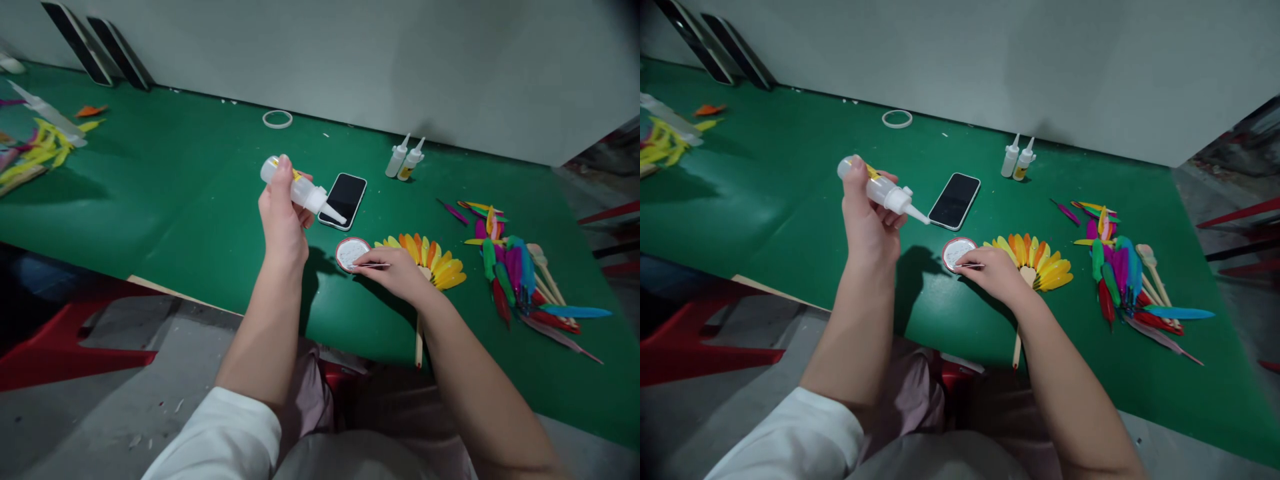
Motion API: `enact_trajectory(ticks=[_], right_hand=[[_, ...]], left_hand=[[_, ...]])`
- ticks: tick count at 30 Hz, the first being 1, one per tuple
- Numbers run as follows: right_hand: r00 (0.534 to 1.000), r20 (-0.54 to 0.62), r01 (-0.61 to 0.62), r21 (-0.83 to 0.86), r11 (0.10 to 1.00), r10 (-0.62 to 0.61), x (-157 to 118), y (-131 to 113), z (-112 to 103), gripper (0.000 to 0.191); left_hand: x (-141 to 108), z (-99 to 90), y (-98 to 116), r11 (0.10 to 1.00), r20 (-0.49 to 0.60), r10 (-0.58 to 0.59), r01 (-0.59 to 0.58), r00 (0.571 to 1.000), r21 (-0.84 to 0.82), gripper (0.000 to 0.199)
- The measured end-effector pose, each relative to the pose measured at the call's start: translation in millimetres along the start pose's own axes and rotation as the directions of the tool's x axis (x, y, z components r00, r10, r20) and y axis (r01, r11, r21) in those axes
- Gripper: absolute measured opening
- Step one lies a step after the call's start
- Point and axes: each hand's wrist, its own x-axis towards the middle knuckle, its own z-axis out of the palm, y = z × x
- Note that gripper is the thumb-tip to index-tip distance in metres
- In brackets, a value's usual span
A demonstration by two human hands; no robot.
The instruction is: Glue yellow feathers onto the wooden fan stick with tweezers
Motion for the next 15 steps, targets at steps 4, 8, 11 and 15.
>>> enact_trajectory(ticks=[4,8,11,15], right_hand=[[1.0,0.003,0.009,-0.003,1.0,-0.009,0.1,-0.3,-0.2,0.011],[1.0,0.011,0.008,-0.002,1.0,-0.008,0.1,-0.1,-0.3,0.012],[1.0,0.014,0.013,-0.005,1.0,-0.013,0.2,-0.7,-0.5,0.012],[1.0,0.011,0.021,-0.016,1.0,-0.021,0.2,-1.1,-0.3,0.012]], left_hand=[[-0.1,-0.2,-0.3,1.0,0.0,-0.003,0.003,1.0,-0.007,0.043],[-0.1,-0.1,-0.2,1.0,0.007,-0.009,0.009,1.0,0.004,0.044],[0.2,0.1,-0.3,1.0,0.0,-0.018,0.018,1.0,0.013,0.042],[0.7,0.6,-0.7,1.0,-0.01,-0.028,0.028,1.0,0.0,0.042]])
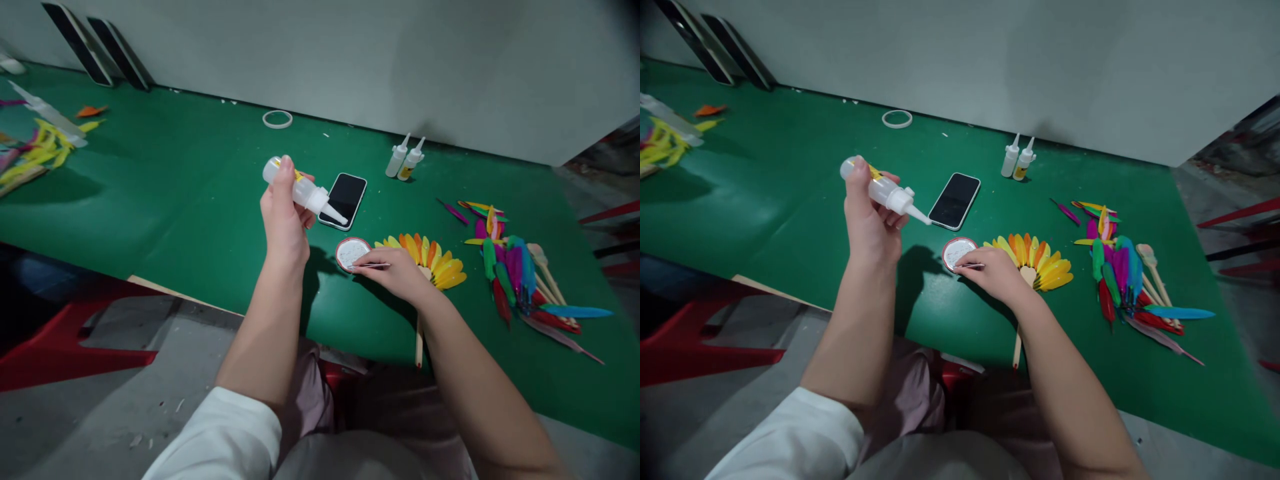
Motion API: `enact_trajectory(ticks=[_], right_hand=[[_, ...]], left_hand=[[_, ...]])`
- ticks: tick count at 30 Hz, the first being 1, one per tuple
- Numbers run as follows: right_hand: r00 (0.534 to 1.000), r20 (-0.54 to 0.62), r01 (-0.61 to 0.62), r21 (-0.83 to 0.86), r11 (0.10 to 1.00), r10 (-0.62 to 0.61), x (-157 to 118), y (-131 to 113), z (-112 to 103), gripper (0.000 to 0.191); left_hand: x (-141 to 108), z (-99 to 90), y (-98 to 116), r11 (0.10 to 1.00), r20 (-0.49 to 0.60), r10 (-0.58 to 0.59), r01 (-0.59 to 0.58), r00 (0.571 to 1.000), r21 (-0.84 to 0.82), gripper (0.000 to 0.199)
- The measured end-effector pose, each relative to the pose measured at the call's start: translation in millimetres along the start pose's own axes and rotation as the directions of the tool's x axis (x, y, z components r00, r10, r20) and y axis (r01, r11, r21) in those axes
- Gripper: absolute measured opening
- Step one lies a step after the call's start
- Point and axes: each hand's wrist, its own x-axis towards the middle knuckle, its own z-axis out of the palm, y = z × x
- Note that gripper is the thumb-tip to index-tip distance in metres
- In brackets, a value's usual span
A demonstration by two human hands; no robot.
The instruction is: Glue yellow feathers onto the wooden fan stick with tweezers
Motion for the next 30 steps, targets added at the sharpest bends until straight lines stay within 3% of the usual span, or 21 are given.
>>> enact_trajectory(ticks=[30], right_hand=[[1.0,-0.009,-0.001,-0.037,0.999,0.001,0.0,0.5,0.1,0.009]], left_hand=[[-0.8,1.5,0.5,1.0,-0.004,-0.02,0.02,1.0,-0.002,0.042]])
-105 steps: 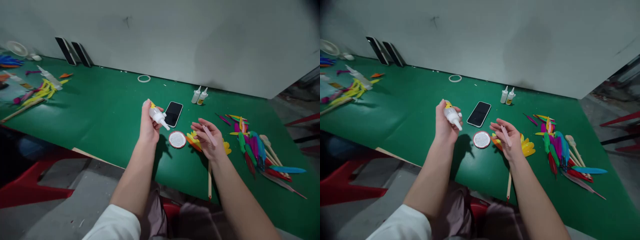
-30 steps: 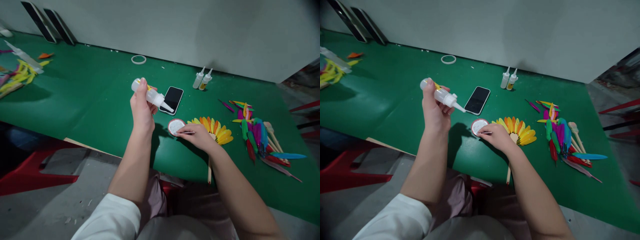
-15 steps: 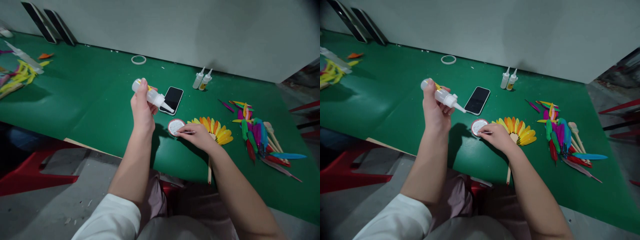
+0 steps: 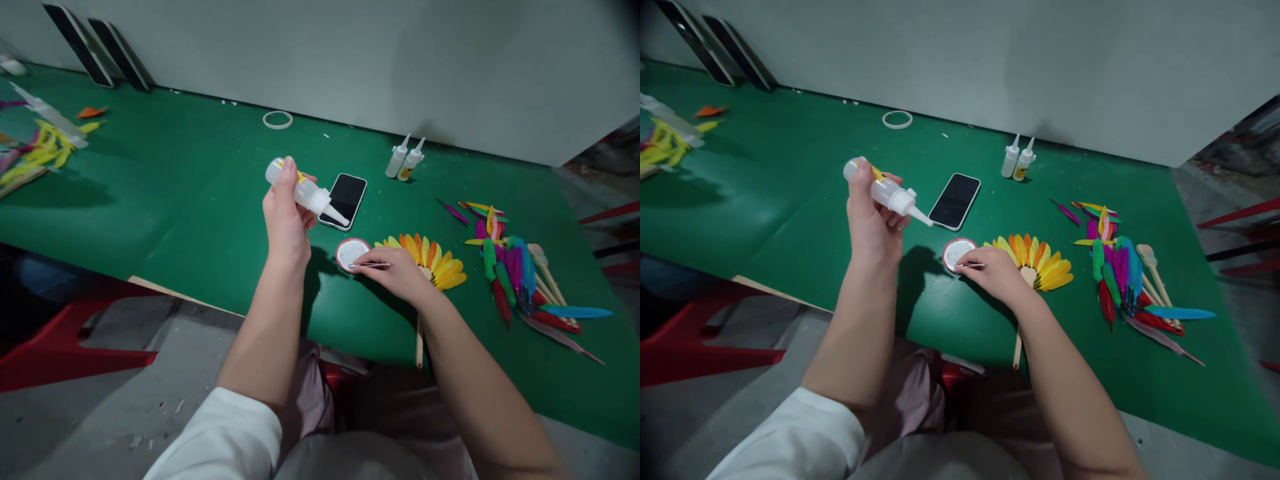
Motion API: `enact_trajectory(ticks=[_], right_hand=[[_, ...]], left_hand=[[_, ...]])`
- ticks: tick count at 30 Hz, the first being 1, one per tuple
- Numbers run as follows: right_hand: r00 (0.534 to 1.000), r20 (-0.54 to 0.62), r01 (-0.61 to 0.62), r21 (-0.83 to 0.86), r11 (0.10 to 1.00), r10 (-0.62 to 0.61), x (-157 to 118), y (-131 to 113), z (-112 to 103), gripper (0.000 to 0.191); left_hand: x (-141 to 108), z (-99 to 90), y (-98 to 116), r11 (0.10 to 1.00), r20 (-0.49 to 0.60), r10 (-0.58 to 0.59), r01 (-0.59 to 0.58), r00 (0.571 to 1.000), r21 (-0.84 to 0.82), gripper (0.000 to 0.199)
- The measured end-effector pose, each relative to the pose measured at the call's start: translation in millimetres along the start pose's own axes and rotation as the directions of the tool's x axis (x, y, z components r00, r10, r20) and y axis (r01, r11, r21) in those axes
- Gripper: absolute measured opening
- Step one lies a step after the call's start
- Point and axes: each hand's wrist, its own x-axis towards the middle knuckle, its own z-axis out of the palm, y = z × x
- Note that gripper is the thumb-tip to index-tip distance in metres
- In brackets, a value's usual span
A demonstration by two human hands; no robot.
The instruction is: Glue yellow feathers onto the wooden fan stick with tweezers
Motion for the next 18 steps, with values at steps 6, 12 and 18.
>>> enact_trajectory(ticks=[6,12,18], right_hand=[[1.0,-0.007,-0.005,0.007,1.0,0.005,-0.4,1.5,0.7,0.01],[1.0,-0.004,-0.01,0.011,1.0,0.01,-0.5,2.5,0.8,0.011],[1.0,0.009,-0.013,-0.004,1.0,0.013,-0.4,0.9,-0.3,0.01]], left_hand=[[-0.4,0.5,-0.4,1.0,0.025,0.014,-0.014,1.0,-0.02,0.041],[0.0,0.8,-0.6,1.0,0.025,0.011,-0.01,1.0,-0.016,0.041],[-0.3,0.3,-1.0,1.0,0.024,0.016,-0.016,1.0,-0.008,0.041]])
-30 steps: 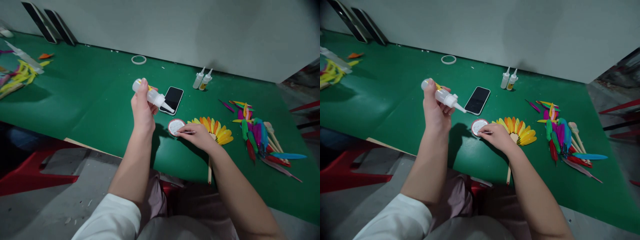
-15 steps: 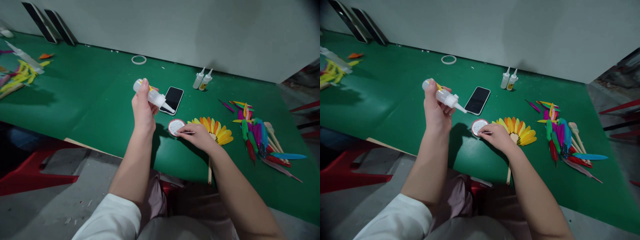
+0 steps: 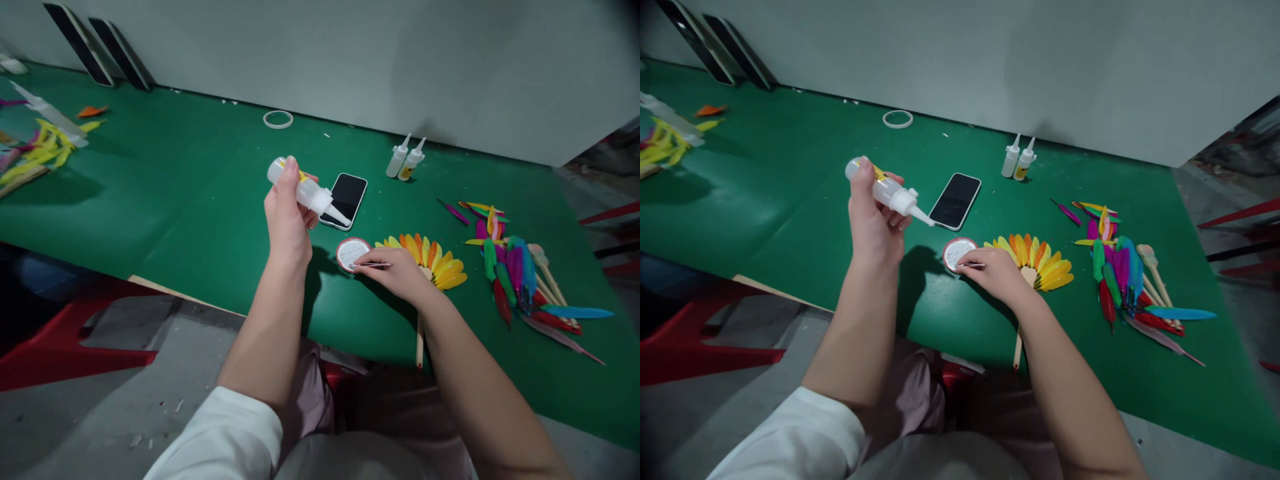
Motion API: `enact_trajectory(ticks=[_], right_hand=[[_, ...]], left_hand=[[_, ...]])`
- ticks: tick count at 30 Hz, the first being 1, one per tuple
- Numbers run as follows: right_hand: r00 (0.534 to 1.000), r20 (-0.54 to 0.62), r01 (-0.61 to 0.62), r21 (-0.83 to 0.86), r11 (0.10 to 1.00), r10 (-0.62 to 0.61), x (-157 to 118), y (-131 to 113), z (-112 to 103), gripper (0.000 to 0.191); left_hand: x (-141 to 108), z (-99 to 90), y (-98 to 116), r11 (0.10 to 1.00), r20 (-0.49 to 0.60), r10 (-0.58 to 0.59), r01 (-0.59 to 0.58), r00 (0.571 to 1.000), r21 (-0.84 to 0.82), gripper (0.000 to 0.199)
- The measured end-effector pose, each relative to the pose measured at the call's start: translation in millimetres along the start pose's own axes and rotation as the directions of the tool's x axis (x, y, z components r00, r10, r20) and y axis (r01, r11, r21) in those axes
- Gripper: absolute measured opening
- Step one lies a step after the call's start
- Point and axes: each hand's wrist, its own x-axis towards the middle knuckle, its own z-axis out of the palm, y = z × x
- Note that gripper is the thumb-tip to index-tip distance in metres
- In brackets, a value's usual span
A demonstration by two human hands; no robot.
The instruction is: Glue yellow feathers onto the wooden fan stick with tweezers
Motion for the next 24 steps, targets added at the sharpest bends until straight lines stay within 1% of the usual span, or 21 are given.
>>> enact_trajectory(ticks=[7,10,13,15,17,19,21,24], right_hand=[[1.0,-0.003,0.005,0.003,1.0,-0.005,0.1,-0.4,1.0,0.011],[1.0,-0.026,-0.008,0.046,0.999,0.01,0.3,-2.4,0.4,0.01],[0.991,-0.113,-0.054,0.16,0.986,0.073,0.6,-11.1,-3.3,0.009],[0.969,-0.208,-0.082,0.248,0.965,0.136,-0.3,-20.6,-7.8,0.009],[0.937,-0.3,-0.074,0.334,0.94,0.181,-2.6,-30.4,-13.2,0.009],[0.912,-0.358,-0.037,0.416,0.909,0.201,-5.8,-38.0,-18.1,0.008],[0.9,-0.379,-0.004,0.486,0.874,0.215,-8.6,-42.1,-21.5,0.007],[0.894,-0.379,0.018,0.562,0.827,0.238,-9.8,-42.7,-23.0,0.007]], left_hand=[[0.1,-0.9,-0.9,1.0,0.01,0.006,-0.006,1.0,-0.014,0.039],[-0.2,-1.4,-1.0,1.0,0.0,0.013,-0.013,1.0,-0.001,0.041],[-0.9,-1.1,-0.4,0.999,-0.002,0.023,-0.023,1.0,0.025,0.045],[-1.4,0.1,-0.4,0.999,-0.012,0.005,-0.004,1.0,0.043,0.047],[-1.7,1.9,-1.6,0.998,-0.021,-0.036,0.037,0.999,0.053,0.049],[-2.0,3.7,-4.2,0.996,-0.014,-0.082,0.083,0.997,0.044,0.053],[-2.6,5.5,-7.3,0.993,-0.001,-0.117,0.117,0.993,0.027,0.055],[-4.4,8.2,-10.4,0.988,0.012,-0.156,0.156,0.988,0.02,0.056]])
